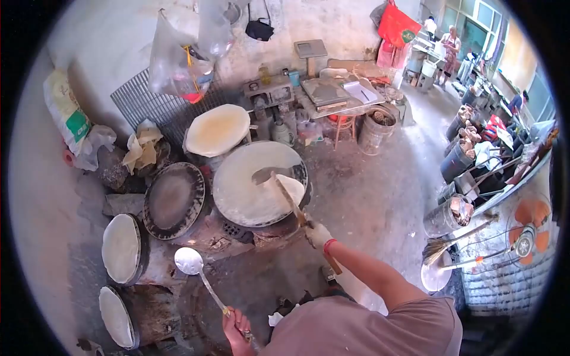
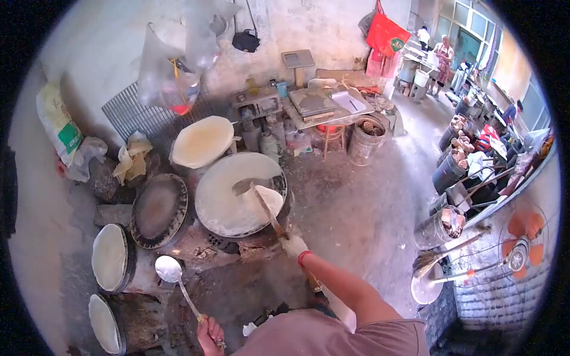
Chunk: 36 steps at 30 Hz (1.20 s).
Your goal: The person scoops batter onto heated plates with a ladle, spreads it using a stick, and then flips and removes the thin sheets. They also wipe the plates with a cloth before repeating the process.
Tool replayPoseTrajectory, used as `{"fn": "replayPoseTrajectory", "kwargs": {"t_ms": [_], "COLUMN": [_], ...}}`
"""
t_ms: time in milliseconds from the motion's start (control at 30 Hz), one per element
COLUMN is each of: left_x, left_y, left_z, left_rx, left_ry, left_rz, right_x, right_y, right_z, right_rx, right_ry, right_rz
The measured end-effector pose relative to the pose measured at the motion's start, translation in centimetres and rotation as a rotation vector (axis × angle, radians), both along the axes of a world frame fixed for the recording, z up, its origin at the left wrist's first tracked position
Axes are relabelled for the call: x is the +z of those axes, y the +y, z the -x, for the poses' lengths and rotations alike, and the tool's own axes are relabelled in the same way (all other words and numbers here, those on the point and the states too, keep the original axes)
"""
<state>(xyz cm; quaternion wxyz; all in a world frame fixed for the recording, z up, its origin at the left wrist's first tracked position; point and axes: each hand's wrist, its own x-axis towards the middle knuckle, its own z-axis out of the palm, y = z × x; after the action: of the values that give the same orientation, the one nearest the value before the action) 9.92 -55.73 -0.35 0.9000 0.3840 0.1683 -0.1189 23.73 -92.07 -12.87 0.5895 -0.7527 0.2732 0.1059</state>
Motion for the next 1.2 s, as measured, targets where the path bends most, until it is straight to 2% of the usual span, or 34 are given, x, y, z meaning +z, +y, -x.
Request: {"fn": "replayPoseTrajectory", "kwargs": {"t_ms": [33, 67, 100, 167, 200, 300, 333, 400, 467, 500, 567, 633, 733, 800, 833, 900, 967, 1000, 1067, 1100, 1167, 1200], "left_x": [0.5, 0.9, 0.8, 0.4, 0.4, 1.7, 2.2, 2.5, 2.2, 2.4, 2.8, 1.8, 0.7, 1.3, 2.3, 2.0, -0.4, -0.2, -1.7, -2.4, -2.5, -2.3], "left_y": [-1.9, -3.6, -4.9, -7.7, -8.9, -12.2, -13.0, -14.1, -14.4, -14.5, -14.6, -14.0, -12.9, -12.0, -12.3, -11.4, -9.4, -9.0, -7.6, -7.1, -6.7, -6.7], "left_z": [-0.3, -0.6, -0.6, -1.1, -1.2, -1.5, -1.6, -1.9, -1.8, -1.8, -1.9, -1.9, -2.3, -2.8, -2.8, -3.0, -3.2, -3.3, -3.5, -3.5, -3.8, -4.1], "left_rx": [0.010, 0.019, 0.021, -0.020, -0.019, -0.025, -0.020, -0.011, -0.008, -0.003, -0.003, -0.009, -0.026, -0.044, -0.063, -0.087, -0.115, -0.137, -0.156, -0.171, -0.192, -0.215], "left_ry": [0.017, 0.033, 0.031, -0.004, -0.003, 0.047, 0.055, 0.055, 0.057, 0.053, 0.039, 0.043, 0.058, 0.069, 0.105, 0.139, 0.110, 0.108, 0.125, 0.144, 0.148, 0.153], "left_rz": [0.037, 0.074, 0.063, 0.151, 0.145, 0.145, 0.117, 0.091, 0.096, 0.096, 0.040, 0.053, 0.076, 0.081, 0.070, 0.067, 0.046, 0.064, 0.111, 0.148, 0.178, 0.203], "right_x": [1.6, 4.7, 4.7, 4.3, 2.7, 5.7, 4.7, 1.8, 7.8, 7.3, 5.8, 2.3, 5.6, 8.8, 7.2, 1.9, 3.7, 3.4, 3.3, 3.2, 3.4, 3.8], "right_y": [-0.8, -1.9, -3.3, -6.5, -7.5, -8.4, -8.6, -8.9, -10.5, -11.5, -13.0, -14.1, -13.0, -11.1, -10.5, -9.0, -7.7, -6.9, -5.8, -5.0, -2.2, -1.5], "right_z": [0.3, 1.4, 1.0, -0.6, -3.3, -7.4, -6.5, -3.7, 0.4, 0.7, 0.2, -5.8, -13.2, -13.7, -13.3, -10.7, -6.3, -5.1, -3.7, -4.0, -5.2, -6.2], "right_rx": [0.071, 0.276, 0.277, 0.348, 0.292, 0.350, 0.346, 0.681, 0.800, 0.805, 0.615, 0.407, 0.360, 0.282, 0.279, 0.339, 0.303, 0.299, -0.271, -0.269, -0.446, -0.377], "right_ry": [-0.046, -0.003, -0.006, -0.117, -0.204, -0.142, -0.141, -0.380, -0.197, -0.202, -0.108, -0.187, -0.199, -0.181, -0.180, -0.395, -0.230, -0.230, -0.163, -0.164, -0.102, -0.020], "right_rz": [0.079, 0.123, 0.113, 0.362, 0.420, 0.449, 0.442, 0.418, 0.252, 0.253, 0.379, 0.526, 0.590, 0.508, 0.516, 0.375, -0.184, -0.177, -0.298, -0.291, -0.269, -0.227]}}
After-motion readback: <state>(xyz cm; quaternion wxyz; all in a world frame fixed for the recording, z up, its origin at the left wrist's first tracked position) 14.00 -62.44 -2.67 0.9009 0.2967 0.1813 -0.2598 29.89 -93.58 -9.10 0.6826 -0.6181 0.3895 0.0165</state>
